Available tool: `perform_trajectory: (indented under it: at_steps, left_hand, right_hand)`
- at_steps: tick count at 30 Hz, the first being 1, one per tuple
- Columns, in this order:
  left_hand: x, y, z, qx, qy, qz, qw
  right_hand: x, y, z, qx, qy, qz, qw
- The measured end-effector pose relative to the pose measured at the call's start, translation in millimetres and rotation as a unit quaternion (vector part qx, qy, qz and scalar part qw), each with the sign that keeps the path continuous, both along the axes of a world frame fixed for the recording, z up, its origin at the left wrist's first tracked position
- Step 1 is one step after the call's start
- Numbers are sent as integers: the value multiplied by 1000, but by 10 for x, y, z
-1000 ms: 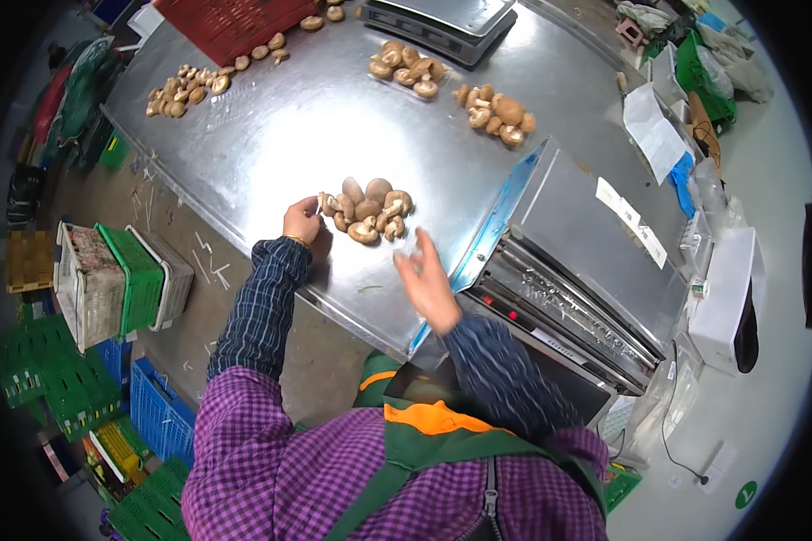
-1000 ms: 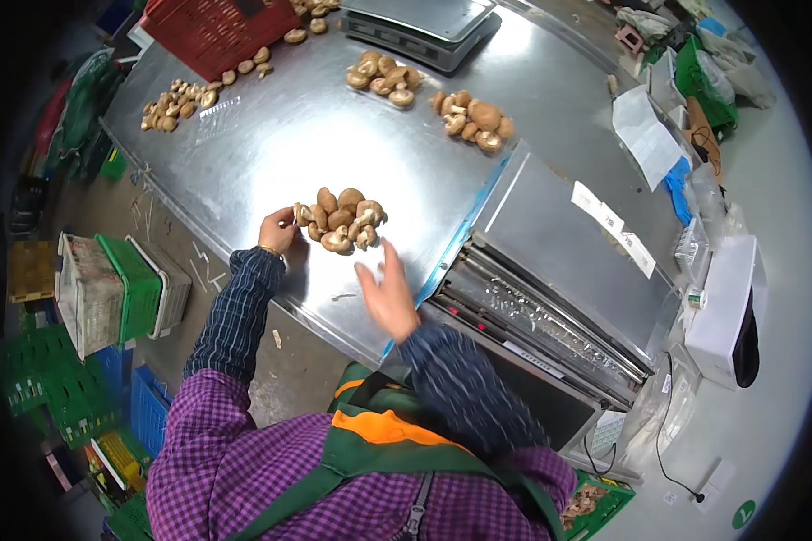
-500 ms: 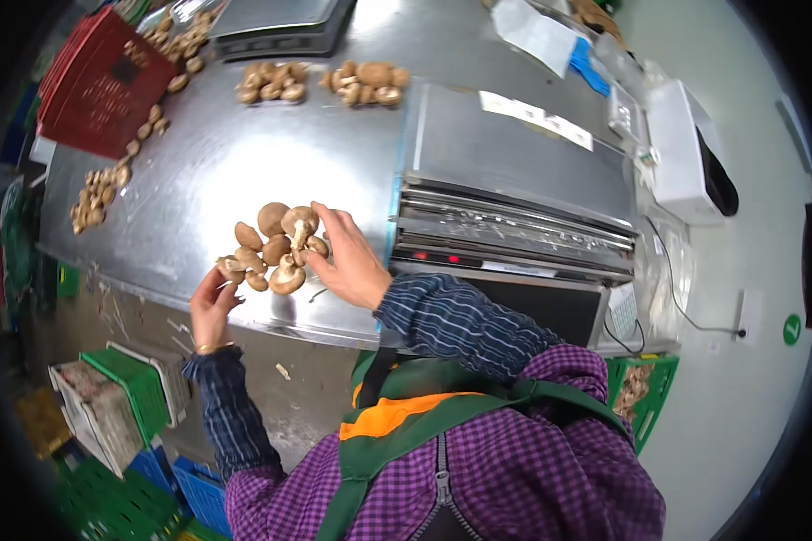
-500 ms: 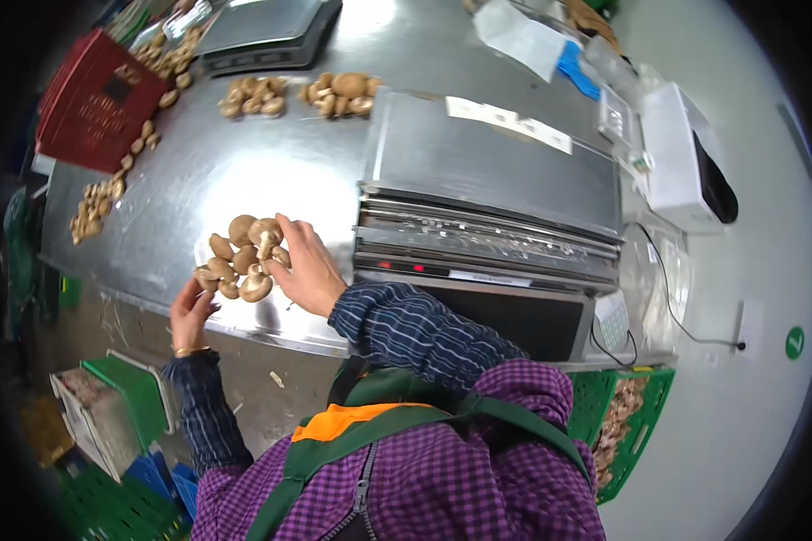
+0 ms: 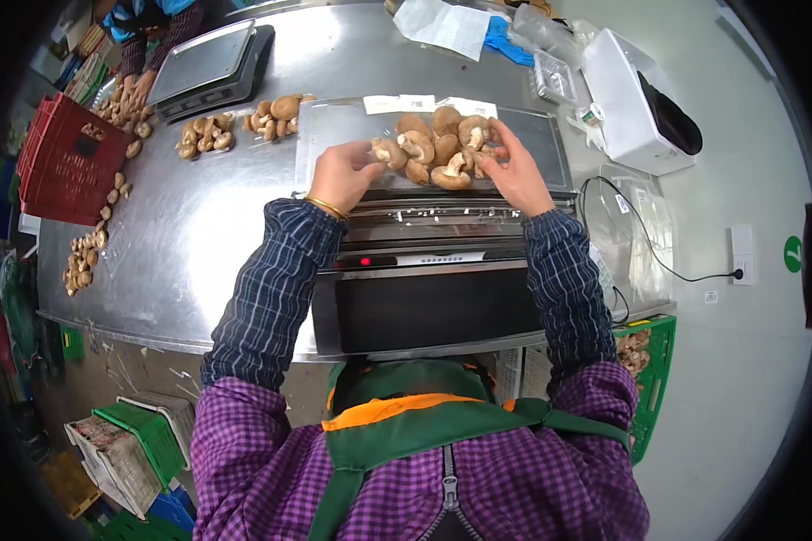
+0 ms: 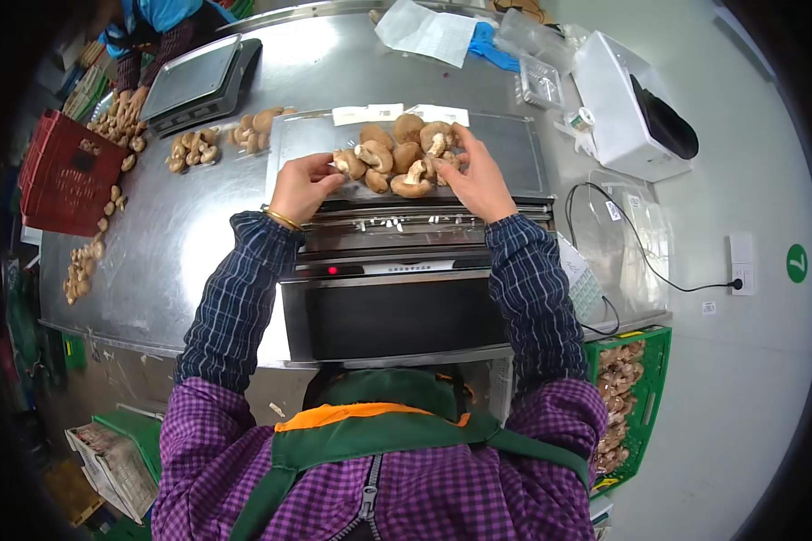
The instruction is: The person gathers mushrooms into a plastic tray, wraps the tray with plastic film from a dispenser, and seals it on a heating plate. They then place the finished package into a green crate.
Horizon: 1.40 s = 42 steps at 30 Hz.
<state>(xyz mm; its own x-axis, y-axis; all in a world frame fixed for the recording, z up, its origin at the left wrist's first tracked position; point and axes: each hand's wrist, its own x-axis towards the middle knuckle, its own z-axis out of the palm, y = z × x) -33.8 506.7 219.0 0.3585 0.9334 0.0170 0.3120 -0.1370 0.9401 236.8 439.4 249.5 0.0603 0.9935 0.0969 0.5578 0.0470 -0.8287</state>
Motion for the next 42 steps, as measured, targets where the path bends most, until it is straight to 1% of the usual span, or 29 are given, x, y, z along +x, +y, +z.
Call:
perform_trajectory:
  at_steps: [1,3,5,6,7,9,11,13,14,15,17,19,20,23,24,26,27,30,31,33,34,35,36,37,38,39,40,41,42]
  left_hand:
    - [63,-12,0,2,1,-1,1000]
    - [153,-152,132,13,117,-8,993]
    - [30,-239,47,57,115,26,991]
    - [-47,-360,104,64,99,49,992]
    - [-141,-482,189,112,142,78,980]
    - [-309,-732,403,104,275,118,948]
    - [-373,-882,388,55,325,129,935]
    - [-307,-910,197,100,318,104,937]
    - [-214,-856,150,62,298,104,947]
    - [-176,-788,99,-5,215,86,973]
    - [-205,-784,159,-132,69,100,984]
    - [-343,-966,320,-146,4,102,984]
    - [-373,-1092,481,-221,-5,114,969]
    - [-533,-1341,511,-317,-26,92,944]
    - [-566,-1346,519,-316,-26,94,944]
    - [-604,-1305,556,-473,-286,-12,833]
    - [-580,-1234,635,-470,-286,-12,835]
    - [-413,-920,1064,-348,-404,-145,834]
    - [-343,-771,1169,-284,-429,-120,849]
    - [-160,-310,1308,-281,-582,-147,749]
    - [5,-26,1359,-280,-646,-172,689]
    - [171,204,1277,-167,-568,-9,806]
    - [343,478,1066,-84,-441,40,893]
    - [399,734,695,34,-236,44,970]
    - [485,792,429,107,14,95,990]
    - [501,836,74,162,208,36,964]
    - [535,770,-64,186,210,14,960]
    - [554,638,44,153,208,10,966]
    - [507,538,82,36,153,-18,987]
  right_hand:
    - [90,-2,-40,-38,22,-6,999]
    - [194,-65,-49,-77,46,-12,996]
    - [280,-233,-58,-94,60,-38,993]
    - [336,-374,-20,-58,26,-55,996]
    - [392,-560,45,-3,-61,-82,995]
    - [541,-906,32,99,-286,-146,942]
    - [603,-1112,-10,-4,-335,-169,927]
    - [470,-1056,-100,0,-288,-162,944]
    - [399,-984,-158,6,-244,-159,957]
    - [355,-898,-244,2,-212,-137,968]
    - [304,-867,-273,-36,28,-144,988]
    - [410,-987,-169,-53,192,-109,974]
    - [408,-1073,-41,-101,267,-115,952]
    - [449,-1262,155,-198,407,-74,889]
    - [482,-1284,212,-198,407,-71,889]
    - [531,-1258,342,-174,559,10,810]
    - [527,-1194,450,-172,559,12,811]
    - [505,-907,849,-6,584,122,802]
    - [505,-731,975,33,595,149,789]
    - [432,-298,1163,106,598,118,785]
    - [357,-22,1144,144,544,79,823]
    - [320,244,1075,181,485,40,854]
    - [359,490,901,176,352,7,919]
    - [389,683,625,166,211,-26,963]
    - [476,790,189,110,102,-11,989]
    - [560,886,-109,54,-9,6,999]
    - [515,799,-81,10,-48,21,999]
    - [437,593,-15,-35,-85,35,995]
    - [408,483,18,-72,0,24,997]
